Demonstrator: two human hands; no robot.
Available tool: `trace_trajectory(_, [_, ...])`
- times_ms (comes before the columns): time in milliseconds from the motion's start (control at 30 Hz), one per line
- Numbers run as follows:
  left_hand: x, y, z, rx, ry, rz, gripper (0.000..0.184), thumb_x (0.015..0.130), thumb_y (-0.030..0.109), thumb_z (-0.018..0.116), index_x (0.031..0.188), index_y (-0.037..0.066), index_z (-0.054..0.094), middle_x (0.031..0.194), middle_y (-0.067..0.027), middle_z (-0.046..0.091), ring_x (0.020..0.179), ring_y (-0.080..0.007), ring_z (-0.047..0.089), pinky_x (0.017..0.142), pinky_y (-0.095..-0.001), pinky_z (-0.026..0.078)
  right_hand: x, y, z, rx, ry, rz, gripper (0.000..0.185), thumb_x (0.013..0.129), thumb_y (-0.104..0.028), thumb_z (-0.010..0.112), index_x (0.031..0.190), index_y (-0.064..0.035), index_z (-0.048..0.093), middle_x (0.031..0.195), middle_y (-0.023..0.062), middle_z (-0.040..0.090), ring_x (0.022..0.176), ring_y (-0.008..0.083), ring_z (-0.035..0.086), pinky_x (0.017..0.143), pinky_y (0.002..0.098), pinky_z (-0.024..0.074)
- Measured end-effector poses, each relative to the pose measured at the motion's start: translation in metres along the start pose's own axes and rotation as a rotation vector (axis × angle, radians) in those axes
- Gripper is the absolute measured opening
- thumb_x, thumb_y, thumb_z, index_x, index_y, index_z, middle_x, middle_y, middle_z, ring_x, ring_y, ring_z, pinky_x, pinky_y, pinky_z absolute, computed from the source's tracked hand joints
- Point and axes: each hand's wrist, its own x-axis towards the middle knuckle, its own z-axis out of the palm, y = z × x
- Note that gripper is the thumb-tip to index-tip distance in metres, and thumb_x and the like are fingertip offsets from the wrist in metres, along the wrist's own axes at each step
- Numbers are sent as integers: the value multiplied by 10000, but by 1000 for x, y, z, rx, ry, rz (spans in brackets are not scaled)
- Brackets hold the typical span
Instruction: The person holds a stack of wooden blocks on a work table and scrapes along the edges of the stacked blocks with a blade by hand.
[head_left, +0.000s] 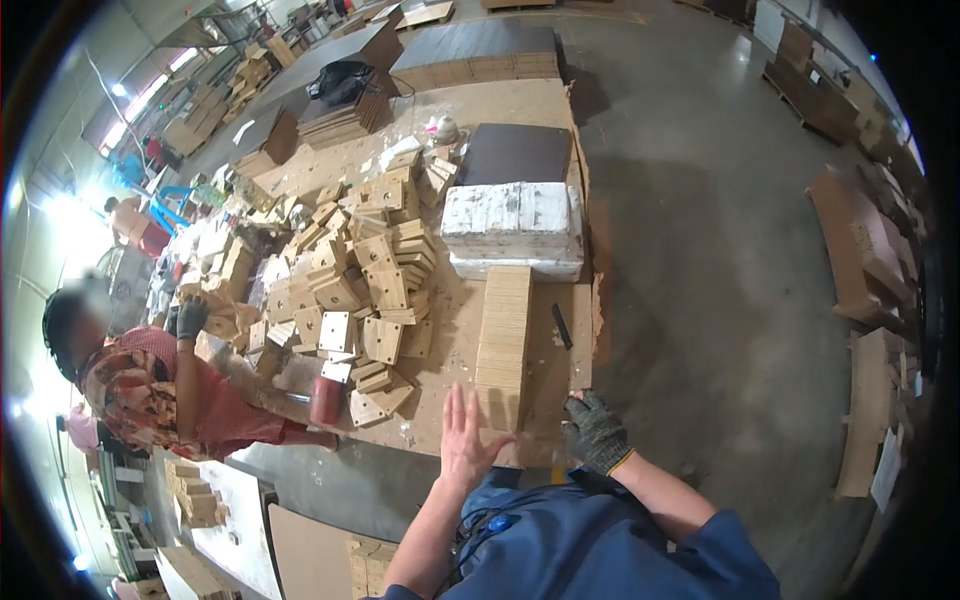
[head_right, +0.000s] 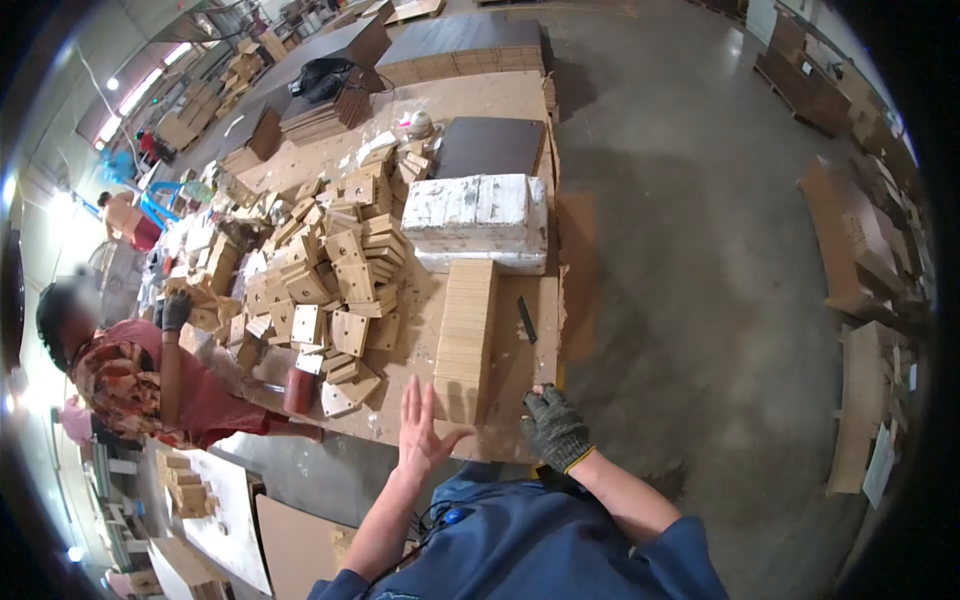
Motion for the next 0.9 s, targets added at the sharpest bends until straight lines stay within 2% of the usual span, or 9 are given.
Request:
trace_trajectory(133, [17, 5, -16, 241, -348, 220, 972, 689, 391, 740, 1420, 17, 220, 1496, -158, 184, 1363, -404, 177, 1110, -487, 195, 4, -11, -28, 61, -16, 144, 380, 732, -179, 653, 1079, -43, 580, 1078, 170, 558, 1005, 331, 548, 849, 412, 470])
trace_trajectory(233, [14, -11, 8, 336, -308, 293, 947, 694, 349, 731, 1417, 10, 222, 1494, -152, 195, 1363, -401, 183, 1109, -496, 191, 2, -17, -31, 64, 23, 150, 377, 727, -171, 661, 1073, -42, 583, 1061, 181, 560, 985, 346, 555, 837, 417, 472])
trace_trajectory(267, [15, -10, 6, 361, -354, 285, 896, 755, 365, 684, 1417, -5, 207, 1498, -157, 178, 1379, -398, 138, 1119, -496, 158, 2, -18, -28, 59, 39, 136, 372, 727, -169, 661, 1068, -42, 585, 1056, 183, 562, 982, 350, 556, 833, 418, 474])
trace_trajectory(400, [11, -16, 14, 316, -268, 300, 733, 819, 218, 584, 1419, 7, 219, 1491, -145, 210, 1359, -401, 198, 1110, -498, 187, 2, -28, -24, 38, 99, 68, 356, 737, -170, 658, 1062, -42, 590, 1045, 187, 568, 972, 359, 561, 821, 423, 478])
trace_trajectory(600, [11, -15, 14, 373, -298, 281, 731, 829, 257, 575, 1421, 10, 225, 1491, -141, 209, 1364, -392, 190, 1113, -496, 178, 10, -37, -24, 82, 19, 112, 314, 755, -185, 651, 1030, -41, 605, 1082, 193, 574, 980, 351, 558, 841, 424, 474])
trace_trajectory(700, [11, -15, 11, 294, -296, 273, 733, 831, 271, 577, 1420, 9, 228, 1488, -140, 218, 1365, -388, 191, 1112, -493, 181, 13, -41, -23, 74, 17, 76, 298, 758, -200, 641, 1006, -37, 611, 1096, 198, 574, 982, 349, 556, 848, 420, 473])
trace_trajectory(800, [7, -14, 7, 299, -296, 260, 761, 814, 307, 601, 1416, 15, 241, 1481, -146, 233, 1359, -384, 209, 1107, -489, 195, 15, -34, -6, -21, 28, -34, 276, 766, -208, 619, 974, -29, 603, 1062, 199, 577, 958, 352, 556, 824, 427, 473])
trace_trajectory(867, [7, -13, 12, 312, -287, 273, 792, 792, 331, 625, 1414, 18, 248, 1479, -147, 238, 1354, -394, 215, 1099, -492, 211, 19, -37, -9, -37, -127, -44, 265, 777, -215, 596, 963, -25, 591, 1008, 199, 582, 941, 358, 552, 802, 443, 468])
trace_trajectory(900, [7, -18, 16, 335, -282, 290, 815, 777, 347, 641, 1413, 19, 251, 1478, -146, 239, 1351, -403, 216, 1093, -497, 223, 17, -33, -1, -47, -78, -95, 242, 781, -208, 587, 950, -35, 579, 966, 194, 580, 935, 360, 546, 799, 452, 457])
